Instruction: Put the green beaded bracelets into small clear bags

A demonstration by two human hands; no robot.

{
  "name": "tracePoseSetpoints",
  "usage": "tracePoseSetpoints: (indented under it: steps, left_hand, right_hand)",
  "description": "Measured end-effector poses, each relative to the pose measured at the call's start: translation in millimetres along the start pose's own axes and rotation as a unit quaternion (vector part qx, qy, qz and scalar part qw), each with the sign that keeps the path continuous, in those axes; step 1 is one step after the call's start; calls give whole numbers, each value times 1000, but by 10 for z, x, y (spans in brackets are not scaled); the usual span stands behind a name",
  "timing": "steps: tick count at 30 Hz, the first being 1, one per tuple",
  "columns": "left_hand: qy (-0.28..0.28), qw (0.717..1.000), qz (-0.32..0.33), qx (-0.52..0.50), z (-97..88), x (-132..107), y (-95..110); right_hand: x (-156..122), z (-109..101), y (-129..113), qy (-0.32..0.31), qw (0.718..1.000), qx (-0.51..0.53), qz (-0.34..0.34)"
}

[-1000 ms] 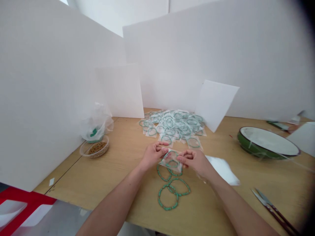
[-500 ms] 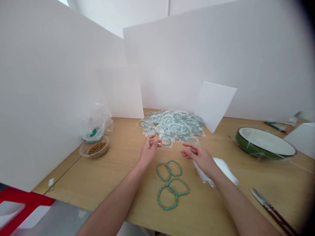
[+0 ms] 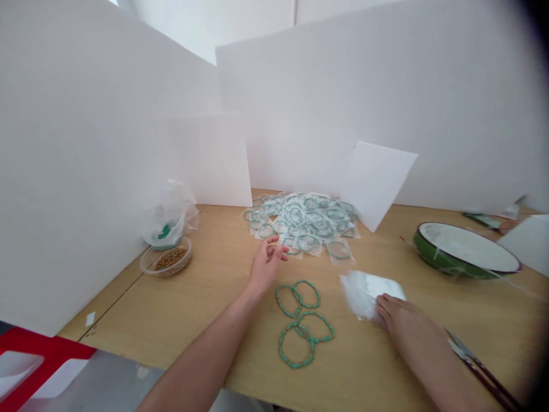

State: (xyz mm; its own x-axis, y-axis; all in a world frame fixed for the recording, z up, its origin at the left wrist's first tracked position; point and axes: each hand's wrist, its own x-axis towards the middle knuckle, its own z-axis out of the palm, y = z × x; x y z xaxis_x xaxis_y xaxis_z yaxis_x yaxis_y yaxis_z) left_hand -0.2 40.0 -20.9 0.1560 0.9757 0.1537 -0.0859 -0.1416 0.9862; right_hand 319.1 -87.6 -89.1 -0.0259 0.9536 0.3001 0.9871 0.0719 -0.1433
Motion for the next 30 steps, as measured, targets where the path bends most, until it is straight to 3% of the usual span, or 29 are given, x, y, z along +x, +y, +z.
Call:
tracePoseSetpoints:
  steps: [5,9,11,14,17,19,22,26,30]
  left_hand:
    - [-6,1000,11,6,-12,3,-30]
    - [-7,1000,6,-3,-10,-8,-21]
    - [-13,1000,6,1,-6,-16,-5]
    - [-23,1000,8,4,8,-24,3]
    - [-51,999,13,-11,31,-47,-11]
    - [-80,996,29,-12,39,-85,0]
    - [-96,986,122,67,22,-172,82]
    - [-174,908,285,254,8,-274,189]
    - [-189,851,326,365,82,-314,128]
  right_hand:
    - [-12,-205,-92,-31,999,37,9]
    - [67,-490,-116,-142,989,22,42]
    - [131,-618,-130,-159,984,-31,73]
    - [291,-773,-281,-48,990,-72,107]
    - [527,-855,-617,88,987,71,114]
    - [690,-841,-867,99,945,285,127]
    - [873,-706,-1144,52,832,534,144]
    - [923,-425,-1323,26,739,650,175]
    - [821,-231,-1489,43,693,688,211]
